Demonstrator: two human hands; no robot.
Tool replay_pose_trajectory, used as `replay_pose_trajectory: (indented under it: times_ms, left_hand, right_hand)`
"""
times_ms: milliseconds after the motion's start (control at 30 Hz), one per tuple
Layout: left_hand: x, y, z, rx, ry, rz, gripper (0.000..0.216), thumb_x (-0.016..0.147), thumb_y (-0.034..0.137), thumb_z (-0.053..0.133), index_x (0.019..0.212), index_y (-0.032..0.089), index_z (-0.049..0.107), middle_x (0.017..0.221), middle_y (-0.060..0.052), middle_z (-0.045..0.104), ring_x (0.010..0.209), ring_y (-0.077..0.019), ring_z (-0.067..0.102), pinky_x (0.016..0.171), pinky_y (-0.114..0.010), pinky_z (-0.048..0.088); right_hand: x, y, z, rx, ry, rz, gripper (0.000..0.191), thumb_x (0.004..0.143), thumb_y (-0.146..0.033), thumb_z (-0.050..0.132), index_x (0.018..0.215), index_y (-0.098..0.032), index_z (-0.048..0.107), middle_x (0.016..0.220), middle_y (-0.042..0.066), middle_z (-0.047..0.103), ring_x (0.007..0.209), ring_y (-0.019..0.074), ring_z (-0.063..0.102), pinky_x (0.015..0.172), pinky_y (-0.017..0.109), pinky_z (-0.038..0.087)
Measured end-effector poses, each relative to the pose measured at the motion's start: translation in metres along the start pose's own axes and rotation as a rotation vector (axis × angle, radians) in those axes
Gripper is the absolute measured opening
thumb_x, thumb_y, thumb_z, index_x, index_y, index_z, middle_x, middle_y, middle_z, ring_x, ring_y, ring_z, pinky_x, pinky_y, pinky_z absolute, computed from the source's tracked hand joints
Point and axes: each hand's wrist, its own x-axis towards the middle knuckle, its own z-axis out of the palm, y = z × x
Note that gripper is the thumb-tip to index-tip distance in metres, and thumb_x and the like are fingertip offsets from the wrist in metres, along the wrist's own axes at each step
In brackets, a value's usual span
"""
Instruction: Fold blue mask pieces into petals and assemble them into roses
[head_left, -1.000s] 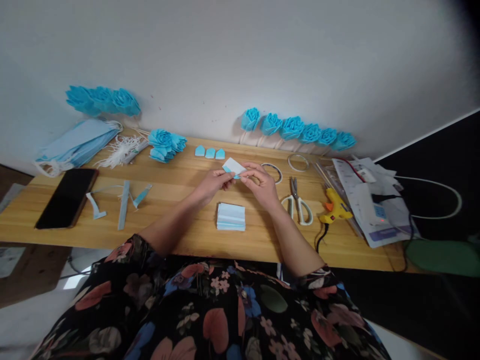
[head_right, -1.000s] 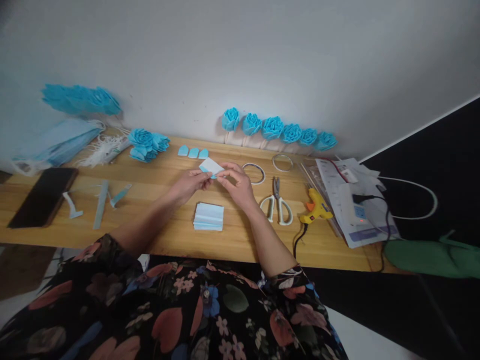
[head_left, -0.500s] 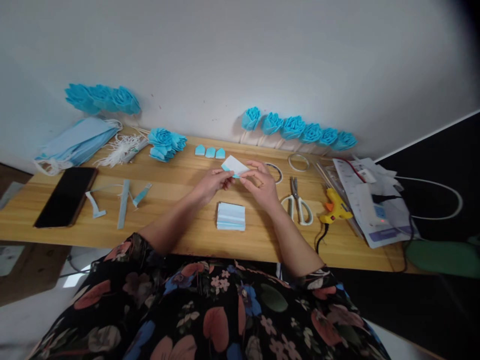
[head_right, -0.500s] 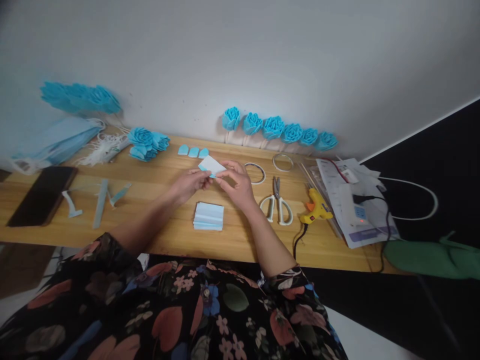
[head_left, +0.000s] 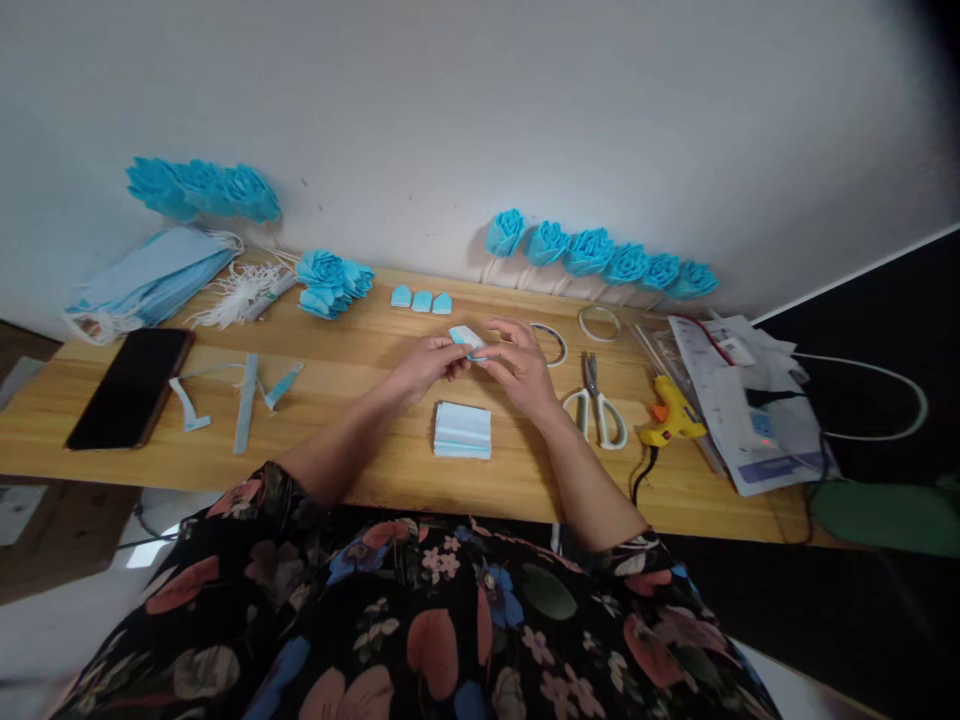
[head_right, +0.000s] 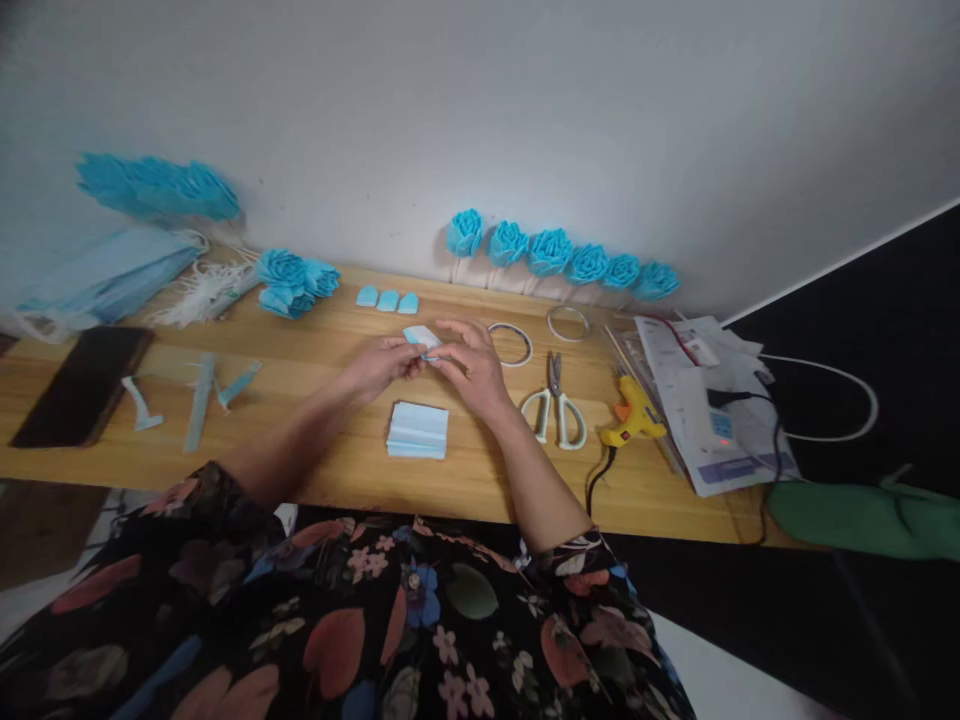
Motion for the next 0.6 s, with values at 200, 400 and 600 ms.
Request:
replay_pose_trajectory:
  times_ms: [200,400,600]
  left_hand:
    - [-0.003,0.002,0.002,0.121,0.011,0.08,0.026,0.078,0.035,0.069,0.064,0.014,0.063,0.058,0.001,0.059,0.053,-0.0081,0.048,0.055,-0.023,0.035]
    - [-0.002,0.0,0.001,0.17,0.016,0.093,0.028,0.077,0.038,0.068,0.063,0.014,0.062,0.058,0.0,0.058,0.053,-0.0084,0.048,0.056,-0.024,0.035]
    - [-0.002,-0.001,0.0,0.212,0.024,0.097,0.032,0.074,0.044,0.069,0.063,0.015,0.062,0.058,0.0,0.057,0.055,-0.0094,0.048,0.057,-0.025,0.037]
  right_hand:
    - [-0.002,-0.002,0.004,0.268,0.052,0.267,0.018,0.085,-0.04,0.067,0.085,-0.023,0.073,0.125,0.008,0.066,0.119,0.0241,0.06,0.104,0.044,0.043]
    - [-0.002,0.001,0.011,0.534,0.086,0.495,0.031,0.074,-0.051,0.074,0.081,-0.022,0.066,0.098,0.003,0.071,0.087,0.0171,0.064,0.081,0.031,0.049]
    - [-0.002,0.001,0.01,0.474,0.086,0.551,0.027,0.075,-0.045,0.073,0.083,-0.021,0.065,0.065,-0.005,0.055,0.06,0.0104,0.045,0.058,0.024,0.036]
